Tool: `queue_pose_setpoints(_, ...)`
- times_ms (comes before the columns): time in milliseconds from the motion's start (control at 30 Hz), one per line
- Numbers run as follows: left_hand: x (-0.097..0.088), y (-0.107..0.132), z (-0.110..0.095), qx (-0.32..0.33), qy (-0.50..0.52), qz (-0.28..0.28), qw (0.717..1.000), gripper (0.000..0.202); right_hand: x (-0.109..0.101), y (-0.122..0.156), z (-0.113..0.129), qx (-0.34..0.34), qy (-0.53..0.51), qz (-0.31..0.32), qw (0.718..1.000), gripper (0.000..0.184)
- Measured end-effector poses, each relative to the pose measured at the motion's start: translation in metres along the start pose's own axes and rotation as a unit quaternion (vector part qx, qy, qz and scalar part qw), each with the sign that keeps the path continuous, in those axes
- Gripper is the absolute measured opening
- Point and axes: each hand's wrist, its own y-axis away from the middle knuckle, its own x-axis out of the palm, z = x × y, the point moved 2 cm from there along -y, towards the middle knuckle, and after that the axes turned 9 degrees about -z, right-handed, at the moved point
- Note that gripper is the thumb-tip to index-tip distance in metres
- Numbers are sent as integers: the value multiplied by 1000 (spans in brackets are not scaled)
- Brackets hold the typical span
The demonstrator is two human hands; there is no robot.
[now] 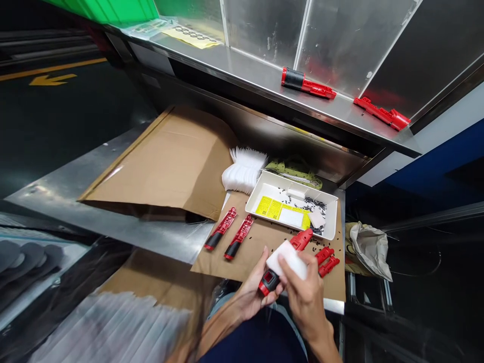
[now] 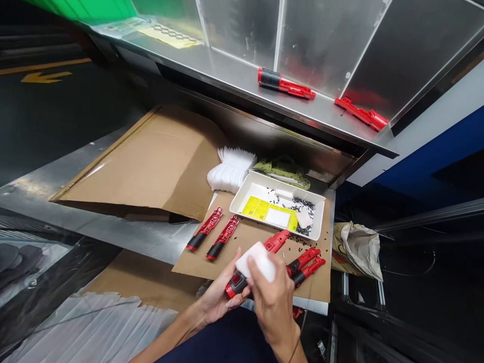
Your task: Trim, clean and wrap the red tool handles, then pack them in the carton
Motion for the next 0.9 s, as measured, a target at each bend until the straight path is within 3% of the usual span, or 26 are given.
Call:
queue_pose_setpoints(67, -3, -3, 0, -2, 3, 9, 1000, 65, -1, -1, -2, -9, 4, 0, 1000, 37)
queue_pose_setpoints(233, -7, -8, 0, -33, 37, 133, 990, 57, -6, -19, -35, 56, 60, -68, 994, 34)
queue_pose_setpoints(400, -11, -11, 0, -69, 47, 161, 983, 57, 1, -18, -41, 67, 44, -114, 990, 34)
queue_pose_setpoints(533, -10, -10, -3, -58, 53, 154, 985, 55, 9, 2, -19, 78, 24, -135, 988, 37)
queue_pose_setpoints(633, -9, -9, -6, -38, 56, 139, 988, 54, 11, 14, -8, 22, -27, -55, 998, 40)
queue_pose_setpoints(700, -7, -7, -7, -31, 51, 137, 989, 53, 9, 12, -14, 13, -25, -45, 999, 37)
queue_pose_setpoints(833, -5, -4, -6, -11, -9, 107, 994, 56, 1, -5, -37, 75, 36, -131, 988, 35)
queue_pose_setpoints(900, -5, -3, -6, 6, -58, 74, 996, 66, 0, -11, -41, 73, 42, -132, 988, 36)
